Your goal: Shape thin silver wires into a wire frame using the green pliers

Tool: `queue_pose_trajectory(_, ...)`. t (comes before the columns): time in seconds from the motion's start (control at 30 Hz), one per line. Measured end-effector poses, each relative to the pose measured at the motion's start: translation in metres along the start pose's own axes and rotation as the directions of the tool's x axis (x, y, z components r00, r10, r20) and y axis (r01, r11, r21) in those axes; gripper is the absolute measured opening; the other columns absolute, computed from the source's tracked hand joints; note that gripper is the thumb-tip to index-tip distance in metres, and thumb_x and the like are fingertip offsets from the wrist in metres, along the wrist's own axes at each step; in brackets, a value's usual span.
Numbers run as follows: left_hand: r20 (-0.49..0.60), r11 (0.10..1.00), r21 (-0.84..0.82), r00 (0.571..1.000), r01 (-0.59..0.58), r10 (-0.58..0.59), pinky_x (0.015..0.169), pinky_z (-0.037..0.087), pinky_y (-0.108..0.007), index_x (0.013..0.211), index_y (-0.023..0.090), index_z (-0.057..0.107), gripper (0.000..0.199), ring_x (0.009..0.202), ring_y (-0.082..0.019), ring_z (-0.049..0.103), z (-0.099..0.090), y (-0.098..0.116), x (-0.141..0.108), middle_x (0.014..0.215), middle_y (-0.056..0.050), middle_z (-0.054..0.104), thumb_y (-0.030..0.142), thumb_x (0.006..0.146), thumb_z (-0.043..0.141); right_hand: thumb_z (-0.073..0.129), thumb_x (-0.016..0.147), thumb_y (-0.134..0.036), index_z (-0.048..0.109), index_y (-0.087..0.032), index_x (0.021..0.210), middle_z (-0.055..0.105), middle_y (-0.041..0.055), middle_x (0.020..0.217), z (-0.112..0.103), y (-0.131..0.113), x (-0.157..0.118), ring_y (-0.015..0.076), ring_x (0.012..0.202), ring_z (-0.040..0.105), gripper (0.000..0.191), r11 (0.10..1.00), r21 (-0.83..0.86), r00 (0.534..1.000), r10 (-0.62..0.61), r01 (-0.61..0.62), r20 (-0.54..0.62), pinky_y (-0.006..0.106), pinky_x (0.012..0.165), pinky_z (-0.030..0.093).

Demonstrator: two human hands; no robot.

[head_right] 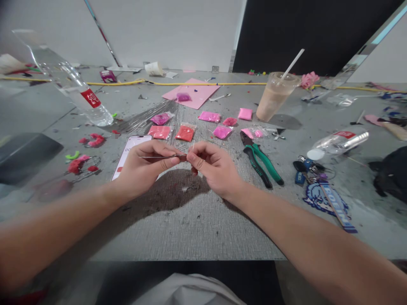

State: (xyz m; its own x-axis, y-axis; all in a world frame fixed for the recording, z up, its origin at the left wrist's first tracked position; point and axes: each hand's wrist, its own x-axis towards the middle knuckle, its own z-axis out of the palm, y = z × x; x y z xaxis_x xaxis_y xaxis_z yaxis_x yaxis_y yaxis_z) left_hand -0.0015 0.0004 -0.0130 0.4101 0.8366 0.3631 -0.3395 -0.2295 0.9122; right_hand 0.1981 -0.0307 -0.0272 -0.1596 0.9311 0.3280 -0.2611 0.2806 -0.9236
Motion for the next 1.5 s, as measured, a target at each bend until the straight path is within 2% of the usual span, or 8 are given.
queue_pose_trajectory(0.2, -0.013, 1.000, -0.009, 1.000, 0.009, -0.009, 0.086, 0.066, -0.030, 0.083, 0.021, 0.078, 0.014, 0.089, -0.016, 0.080, -0.002, -0.002, 0.000, 0.095, -0.001, 0.083, 0.015, 0.083, 0.090, 0.080, 0.096, -0.044, 0.074, -0.022, 0.089, 0.064, -0.0022, 0.081, 0.002, -0.002, -0.001, 0.0099, 0.067, 0.060, 0.024, 0.999, -0.042, 1.000, 0.012, -0.012, 0.000, 0.026, 0.063, 0.053)
queue_pose_trajectory(0.33, -0.027, 0.999, -0.016, 0.998, 0.049, -0.050, 0.088, 0.066, -0.031, 0.085, 0.023, 0.082, 0.013, 0.090, -0.017, 0.080, -0.003, -0.004, 0.000, 0.096, -0.002, 0.084, 0.018, 0.081, 0.093, 0.083, 0.092, -0.050, 0.073, -0.022, 0.090, 0.065, -0.0026, 0.076, 0.005, -0.004, -0.003, 0.0100, 0.062, 0.059, 0.029, 0.995, -0.005, 0.994, 0.097, -0.097, -0.050, 0.024, 0.055, 0.055)
queue_pose_trajectory(0.53, -0.012, 0.986, -0.071, 0.988, 0.151, -0.152, 0.091, 0.064, -0.029, 0.098, 0.027, 0.088, 0.010, 0.100, -0.019, 0.081, -0.009, -0.007, 0.002, 0.109, -0.006, 0.086, 0.032, 0.089, 0.087, 0.085, 0.090, -0.051, 0.072, -0.023, 0.089, 0.055, -0.0076, 0.056, 0.003, -0.002, -0.003, 0.0075, 0.046, 0.048, 0.031, 0.986, 0.051, 0.977, 0.166, -0.160, -0.133, 0.019, 0.040, 0.045)
queue_pose_trajectory(0.7, -0.007, 0.981, -0.096, 0.985, 0.169, -0.171, 0.082, 0.063, -0.023, 0.101, 0.028, 0.088, 0.012, 0.096, -0.015, 0.079, -0.014, -0.012, 0.002, 0.110, -0.005, 0.086, 0.034, 0.091, 0.086, 0.084, 0.091, -0.052, 0.073, -0.023, 0.090, 0.058, -0.0060, 0.059, 0.002, -0.001, -0.002, 0.0082, 0.049, 0.052, 0.031, 0.987, 0.039, 0.978, 0.159, -0.155, -0.133, 0.020, 0.043, 0.048)
queue_pose_trajectory(0.9, -0.040, 0.976, -0.117, 0.981, 0.184, -0.190, 0.074, 0.064, -0.023, 0.093, 0.025, 0.088, 0.016, 0.086, -0.015, 0.078, -0.008, -0.007, 0.004, 0.093, -0.004, 0.085, 0.037, 0.084, 0.092, 0.085, 0.089, -0.053, 0.073, -0.021, 0.087, 0.067, -0.0030, 0.070, 0.007, -0.006, -0.003, 0.0066, 0.049, 0.053, 0.034, 0.987, 0.046, 0.979, 0.159, -0.154, -0.129, 0.019, 0.039, 0.045)
queue_pose_trajectory(1.03, -0.016, 0.961, -0.183, 0.976, 0.209, -0.215, 0.075, 0.066, -0.021, 0.096, 0.026, 0.088, 0.013, 0.092, -0.015, 0.079, -0.003, -0.003, 0.004, 0.096, -0.003, 0.085, 0.035, 0.087, 0.090, 0.082, 0.092, -0.053, 0.073, -0.021, 0.087, 0.064, -0.0042, 0.061, 0.008, -0.008, -0.003, 0.0073, 0.045, 0.052, 0.034, 0.990, 0.013, 0.981, 0.144, -0.143, -0.132, 0.018, 0.037, 0.044)
queue_pose_trajectory(1.37, 0.026, 0.943, -0.233, 0.970, 0.240, -0.240, 0.075, 0.067, -0.022, 0.091, 0.021, 0.087, 0.013, 0.087, -0.015, 0.079, -0.005, -0.001, 0.005, 0.091, -0.005, 0.083, 0.033, 0.085, 0.091, 0.077, 0.097, -0.051, 0.068, -0.022, 0.088, 0.067, -0.0042, 0.065, 0.008, -0.012, -0.005, 0.0068, 0.045, 0.054, 0.032, 0.992, -0.076, 0.991, 0.092, -0.100, -0.096, 0.020, 0.040, 0.046)
queue_pose_trajectory(1.5, 0.063, 0.947, -0.234, 0.975, 0.221, -0.213, 0.076, 0.068, -0.022, 0.086, 0.020, 0.086, 0.009, 0.085, -0.014, 0.077, -0.007, 0.002, 0.006, 0.093, -0.004, 0.081, 0.028, 0.087, 0.089, 0.077, 0.097, -0.051, 0.068, -0.022, 0.087, 0.071, -0.0022, 0.074, 0.008, -0.012, -0.005, 0.0066, 0.047, 0.056, 0.032, 0.993, -0.099, 0.994, 0.060, -0.069, -0.091, 0.020, 0.040, 0.047)
